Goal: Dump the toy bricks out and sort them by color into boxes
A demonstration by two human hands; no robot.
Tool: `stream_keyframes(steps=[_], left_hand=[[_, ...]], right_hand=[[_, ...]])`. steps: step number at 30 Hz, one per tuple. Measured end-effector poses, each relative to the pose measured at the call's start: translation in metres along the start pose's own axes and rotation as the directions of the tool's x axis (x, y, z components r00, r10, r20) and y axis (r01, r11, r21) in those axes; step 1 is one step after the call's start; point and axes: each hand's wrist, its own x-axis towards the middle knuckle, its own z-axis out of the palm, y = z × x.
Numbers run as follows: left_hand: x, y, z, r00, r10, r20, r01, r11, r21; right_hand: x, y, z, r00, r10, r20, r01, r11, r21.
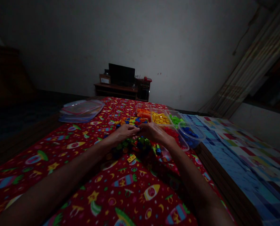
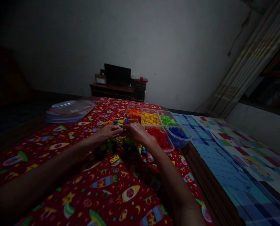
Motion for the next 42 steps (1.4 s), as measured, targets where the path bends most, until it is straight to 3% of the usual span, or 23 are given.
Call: stream_keyframes(steps=[3, 6, 10, 14, 16, 18, 22, 25, 29, 35, 37, 39, 42], left_hand=[[-0.001, 0.001, 0.002, 1.000, -0.005, -0.003, 0.005, 1.000, 0.011], [-0.002, 0.001, 0.002, 0.999, 0.022, 0.041, -0.032, 0.962, 0.271], [-0.013, -0.004, 0.008, 0.982, 0.106, 0.155, -0.179, 0.783, 0.595], [-0.019, -0.009, 0.019, 0.966, 0.191, 0.174, -0.257, 0.640, 0.724], [-0.017, -0.009, 0.019, 0.970, 0.181, 0.162, -0.243, 0.668, 0.704], [-0.011, -0.008, 0.014, 0.985, 0.130, 0.117, -0.175, 0.756, 0.630], [0.001, -0.003, -0.001, 0.996, 0.042, -0.075, -0.005, 0.901, 0.434], [0.003, -0.001, -0.006, 0.982, 0.014, -0.188, 0.036, 0.965, 0.258], [-0.004, 0.004, -0.004, 0.983, -0.007, -0.181, 0.016, 0.999, 0.049], [-0.007, 0.010, 0.002, 0.986, -0.071, -0.149, 0.051, 0.990, -0.134], [-0.004, 0.007, 0.002, 0.986, -0.073, -0.148, 0.059, 0.993, -0.098], [-0.002, 0.005, 0.002, 0.990, -0.026, -0.139, 0.035, 0.998, 0.057], [-0.002, 0.003, 0.006, 0.990, 0.133, -0.041, -0.114, 0.943, 0.313]], right_hand=[[0.000, 0.002, -0.003, 0.994, 0.047, -0.096, -0.057, 0.992, -0.109], [-0.002, 0.007, -0.010, 0.980, 0.114, -0.163, -0.143, 0.974, -0.178], [-0.001, 0.012, -0.010, 0.963, 0.188, -0.195, -0.231, 0.945, -0.230], [0.002, 0.015, -0.003, 0.970, 0.150, -0.190, -0.191, 0.956, -0.223], [0.001, 0.015, -0.002, 0.972, 0.132, -0.196, -0.173, 0.962, -0.211], [0.001, 0.015, -0.003, 0.971, 0.121, -0.208, -0.159, 0.972, -0.175], [0.000, 0.013, -0.006, 0.980, 0.057, -0.189, -0.059, 0.998, -0.002], [0.001, 0.012, -0.004, 0.991, -0.008, -0.133, 0.024, 0.993, 0.118], [0.003, 0.008, 0.002, 0.992, -0.050, -0.112, 0.070, 0.981, 0.179], [0.006, 0.007, 0.004, 0.986, 0.022, -0.167, 0.004, 0.988, 0.157], [0.005, 0.015, -0.002, 0.971, 0.080, -0.225, -0.052, 0.990, 0.128], [0.002, 0.027, -0.013, 0.947, 0.147, -0.286, -0.134, 0.989, 0.064], [-0.011, 0.049, -0.035, 0.880, 0.281, -0.384, -0.341, 0.935, -0.099]])
